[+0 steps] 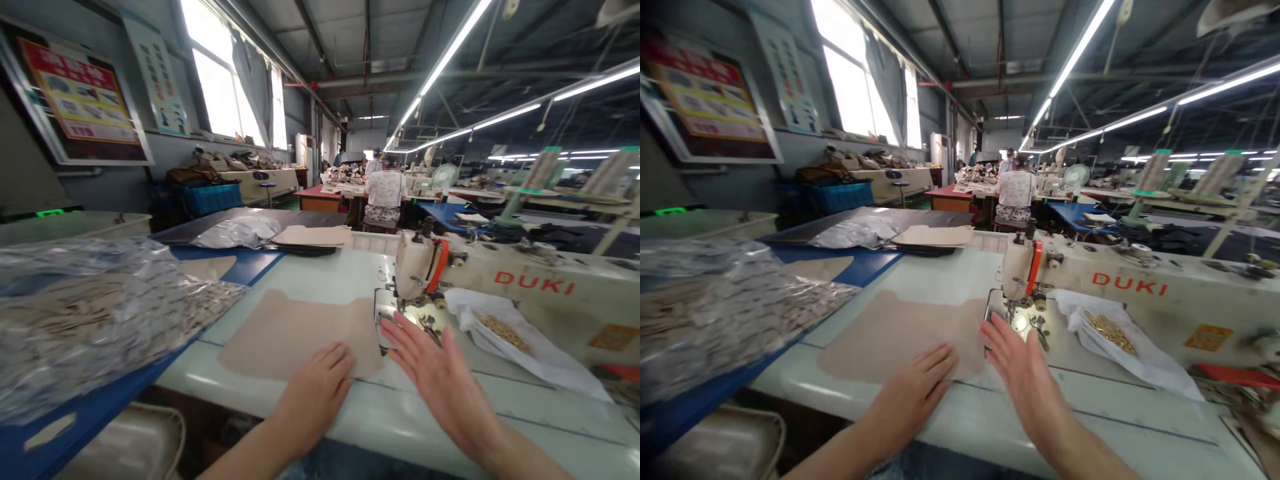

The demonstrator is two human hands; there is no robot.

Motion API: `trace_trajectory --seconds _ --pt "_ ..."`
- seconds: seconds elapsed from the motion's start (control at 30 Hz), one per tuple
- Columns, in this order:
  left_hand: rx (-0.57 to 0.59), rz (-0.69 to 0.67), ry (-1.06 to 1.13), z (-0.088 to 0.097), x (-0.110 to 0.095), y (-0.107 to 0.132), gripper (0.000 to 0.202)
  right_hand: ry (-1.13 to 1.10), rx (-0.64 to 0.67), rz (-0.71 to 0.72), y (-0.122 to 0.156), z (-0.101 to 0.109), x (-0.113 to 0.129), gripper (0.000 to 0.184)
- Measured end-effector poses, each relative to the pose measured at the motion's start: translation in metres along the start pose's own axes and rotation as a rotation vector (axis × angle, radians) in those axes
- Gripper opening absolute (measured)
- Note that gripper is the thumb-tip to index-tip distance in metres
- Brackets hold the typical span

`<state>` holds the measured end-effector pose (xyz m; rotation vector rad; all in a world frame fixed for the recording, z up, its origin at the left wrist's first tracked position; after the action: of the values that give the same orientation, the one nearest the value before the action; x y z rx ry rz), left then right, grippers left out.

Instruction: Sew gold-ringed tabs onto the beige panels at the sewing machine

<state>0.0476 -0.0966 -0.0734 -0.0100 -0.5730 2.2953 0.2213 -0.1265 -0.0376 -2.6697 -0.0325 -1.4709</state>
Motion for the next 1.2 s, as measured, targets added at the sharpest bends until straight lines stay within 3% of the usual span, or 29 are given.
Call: trace_trajectory --seconds 0.07,0.13,0.3,0.57,0.8,1.03,1.13,1.2 --pt "-0.040 -0.013 0.012 -0.002 0.004 -0.001 0.030 -0.351 0.040 -0.127 0.010 -0.026 0.003 0.075" --pt "-0.080 -0.033 0.005 -0.006 0.007 -0.001 0.030 -0.561 0.046 -0.166 0.016 -0.037 0.006 0.076" --pt "-0.164 -0.054 -0.025 -0.007 0.008 0.000 0.033 -0.724 -0.008 -0.115 0.021 -0.026 -0.002 0.073" --pt "-0.221 -0.106 -0.122 -0.007 0.006 0.002 0.036 -0.618 -0.046 0.001 0.022 -0.017 -0.012 0.074" --pt "-0.237 -0.175 -0.181 -0.008 0.006 0.003 0.037 -0.566 -0.158 0.120 0.033 -0.006 -0.020 0.074" --pt "-0.284 -0.173 -0.084 -0.007 0.007 0.006 0.034 -0.551 -0.243 0.179 0.035 0.005 -0.025 0.074" --pt "-0.280 -0.168 -0.089 -0.005 0.006 0.005 0.034 -0.293 -0.179 0.234 0.047 -0.010 -0.011 0.069" --pt "-0.255 -0.162 -0.078 -0.003 0.005 0.005 0.035 0.094 -0.110 0.288 0.070 -0.029 0.007 0.056"
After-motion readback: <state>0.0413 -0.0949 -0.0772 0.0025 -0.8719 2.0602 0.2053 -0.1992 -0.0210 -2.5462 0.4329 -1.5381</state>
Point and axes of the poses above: each hand's wrist, its own y-axis away from the middle knuckle, its own z-axis out of the back of the hand, x = y × z, the point moved 5 cm from there along -y, towards the middle knuckle, and after that the axes turned 13 degrees about -y, right-handed, at the moved point
